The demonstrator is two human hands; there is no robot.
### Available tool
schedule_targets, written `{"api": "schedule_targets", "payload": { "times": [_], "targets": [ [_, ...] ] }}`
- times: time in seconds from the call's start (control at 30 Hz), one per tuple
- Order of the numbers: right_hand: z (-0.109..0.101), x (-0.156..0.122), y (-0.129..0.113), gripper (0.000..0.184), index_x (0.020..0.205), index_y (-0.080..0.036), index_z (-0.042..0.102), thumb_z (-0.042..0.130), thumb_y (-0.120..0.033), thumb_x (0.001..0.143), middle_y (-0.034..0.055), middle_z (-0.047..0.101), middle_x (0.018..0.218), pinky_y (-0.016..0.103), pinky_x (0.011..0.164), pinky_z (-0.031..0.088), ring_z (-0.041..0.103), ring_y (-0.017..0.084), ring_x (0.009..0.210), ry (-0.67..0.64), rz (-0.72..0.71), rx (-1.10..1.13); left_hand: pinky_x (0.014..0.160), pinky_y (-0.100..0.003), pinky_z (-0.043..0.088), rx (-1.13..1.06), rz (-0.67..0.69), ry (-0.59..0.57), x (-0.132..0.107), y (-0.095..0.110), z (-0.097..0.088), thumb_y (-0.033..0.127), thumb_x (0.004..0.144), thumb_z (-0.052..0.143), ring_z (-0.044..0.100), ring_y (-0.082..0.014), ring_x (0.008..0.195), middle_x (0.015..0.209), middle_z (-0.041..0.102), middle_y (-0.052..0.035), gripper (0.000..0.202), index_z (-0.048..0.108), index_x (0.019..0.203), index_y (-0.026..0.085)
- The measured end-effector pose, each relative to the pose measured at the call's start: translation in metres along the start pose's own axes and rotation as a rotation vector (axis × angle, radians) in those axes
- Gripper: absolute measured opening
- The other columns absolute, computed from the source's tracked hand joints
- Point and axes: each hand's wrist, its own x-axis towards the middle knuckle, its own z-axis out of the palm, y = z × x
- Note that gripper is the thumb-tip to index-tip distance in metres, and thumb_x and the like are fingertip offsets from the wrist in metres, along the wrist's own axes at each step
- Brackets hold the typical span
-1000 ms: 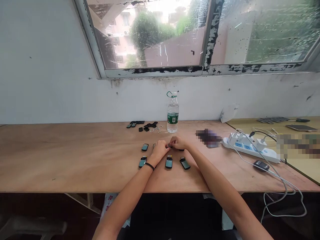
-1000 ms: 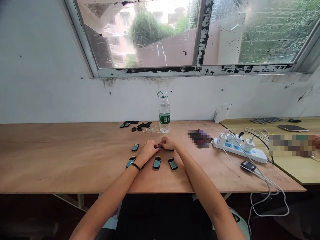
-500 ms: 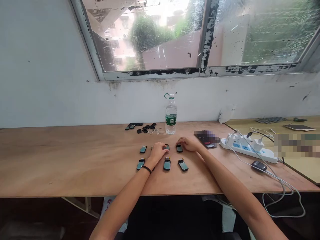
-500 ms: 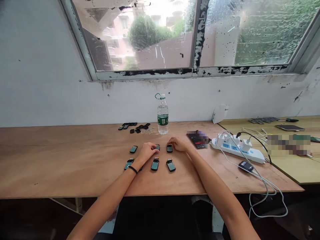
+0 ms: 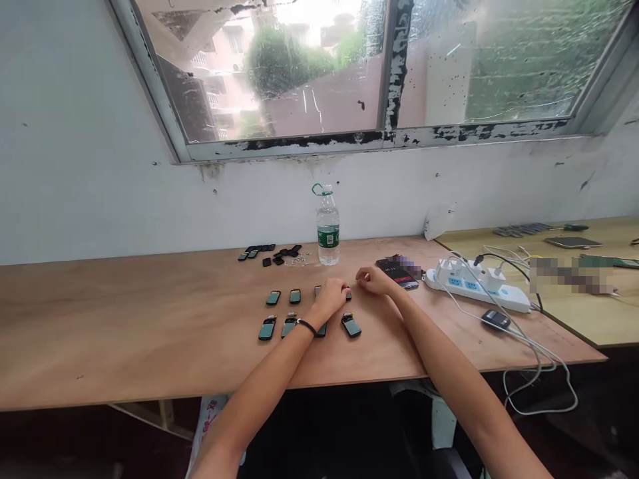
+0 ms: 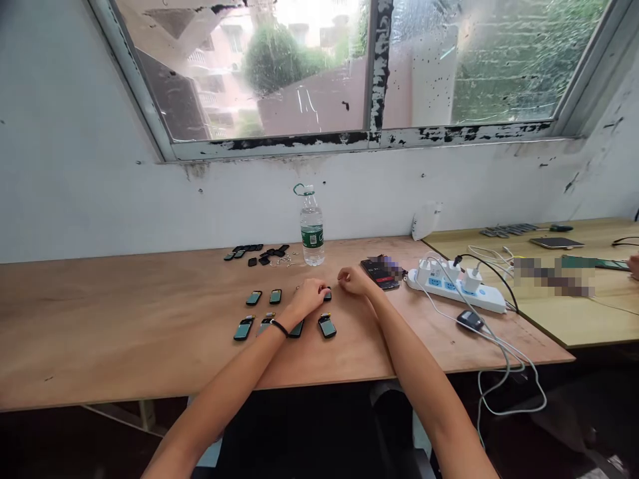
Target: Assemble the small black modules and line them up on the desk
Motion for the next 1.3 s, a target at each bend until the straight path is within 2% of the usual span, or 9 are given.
{"api": "schedule_targets", "payload": {
  "times": [0.13, 0.3, 0.47, 0.63, 0.87, 1.0, 1.07, 1.17, 1.3],
  "targets": [
    [0.005, 0.001, -0.009, 0.013, 0.091, -0.014, 0.069, 0.061, -0.019, 0.082, 0.0066, 0.074, 0.089, 0.024, 0.067, 0.051, 0.067, 0.016, 0.074, 0.126, -0.008, 0.223, 0.080, -0.031, 0.049, 0.051, 0.029, 0.022, 0.004, 0.002, 0.009, 0.038, 0.089, 0.075, 0.070, -0.0254, 0.093, 0.099, 0.076, -0.0126, 0.021, 0.079, 0.088, 0.017],
    [0.013, 0.003, -0.016, 0.011, 0.085, -0.015, 0.066, 0.063, -0.024, 0.080, 0.0052, 0.072, 0.082, 0.026, 0.070, 0.054, 0.067, 0.017, 0.075, 0.117, -0.008, 0.364, 0.078, -0.029, 0.049, -0.057, 0.047, 0.022, 0.006, -0.009, 0.013, 0.027, 0.085, 0.078, 0.071, -0.0237, 0.090, 0.097, 0.079, -0.0092, 0.012, 0.082, 0.094, 0.020],
    [0.018, 0.002, -0.022, 0.013, 0.085, -0.015, 0.069, 0.065, -0.027, 0.082, 0.0046, 0.071, 0.078, 0.023, 0.061, 0.048, 0.064, 0.016, 0.070, 0.041, 0.006, 0.297, 0.076, -0.029, 0.050, -0.092, 0.033, 0.003, 0.004, -0.012, 0.010, 0.024, 0.086, 0.075, 0.071, -0.0221, 0.085, 0.095, 0.080, -0.0073, 0.013, 0.084, 0.095, 0.023],
    [0.021, 0.002, -0.022, 0.015, 0.082, -0.015, 0.072, 0.063, -0.027, 0.084, 0.0042, 0.071, 0.074, 0.022, 0.060, 0.043, 0.061, 0.015, 0.068, -0.018, 0.000, 0.203, 0.077, -0.028, 0.049, -0.090, 0.032, -0.012, 0.003, -0.012, 0.009, 0.025, 0.088, 0.074, 0.070, -0.0213, 0.083, 0.091, 0.080, -0.0076, 0.013, 0.085, 0.095, 0.023],
    [0.014, 0.004, -0.016, 0.036, 0.068, -0.016, 0.071, 0.058, -0.037, 0.094, 0.0048, 0.073, 0.075, 0.023, 0.064, 0.046, 0.063, 0.016, 0.072, -0.070, -0.049, 0.096, 0.075, -0.029, 0.048, -0.055, 0.016, 0.008, 0.004, -0.010, 0.011, 0.028, 0.088, 0.074, 0.071, -0.0227, 0.084, 0.092, 0.080, -0.0082, 0.013, 0.085, 0.093, 0.024],
    [0.013, 0.003, -0.017, 0.020, 0.091, -0.017, 0.081, 0.064, -0.027, 0.088, 0.0067, 0.078, 0.097, 0.024, 0.075, 0.051, 0.068, 0.018, 0.084, -0.115, -0.130, 0.129, 0.074, -0.028, 0.047, -0.081, 0.011, 0.038, 0.003, -0.012, 0.014, 0.036, 0.087, 0.077, 0.071, -0.0224, 0.084, 0.094, 0.080, -0.0098, 0.018, 0.085, 0.096, 0.022],
    [0.014, 0.002, -0.018, 0.025, 0.105, -0.018, 0.081, 0.064, -0.019, 0.086, 0.0074, 0.078, 0.105, 0.024, 0.077, 0.052, 0.068, 0.018, 0.088, -0.122, -0.139, 0.141, 0.072, -0.028, 0.047, -0.126, 0.024, 0.030, 0.002, -0.014, 0.014, 0.041, 0.088, 0.077, 0.070, -0.0207, 0.080, 0.092, 0.080, -0.0092, 0.021, 0.085, 0.094, 0.022],
    [0.017, 0.000, -0.020, 0.030, 0.111, -0.017, 0.079, 0.060, -0.013, 0.089, 0.0092, 0.077, 0.109, 0.026, 0.080, 0.054, 0.069, 0.018, 0.090, -0.076, -0.096, 0.132, 0.071, -0.027, 0.048, -0.206, 0.004, 0.014, 0.002, -0.017, 0.012, 0.037, 0.088, 0.076, 0.069, -0.0186, 0.077, 0.090, 0.081, -0.0065, 0.018, 0.084, 0.093, 0.022],
    [0.017, -0.003, -0.021, 0.031, 0.116, -0.017, 0.077, 0.057, -0.011, 0.094, 0.0120, 0.074, 0.119, 0.029, 0.084, 0.055, 0.069, 0.019, 0.091, -0.011, -0.063, 0.106, 0.076, -0.027, 0.051, -0.246, -0.018, 0.099, 0.000, -0.020, -0.006, 0.029, 0.088, 0.075, 0.071, -0.0196, 0.084, 0.094, 0.081, -0.0072, 0.013, 0.084, 0.093, 0.020]
  ]
}}
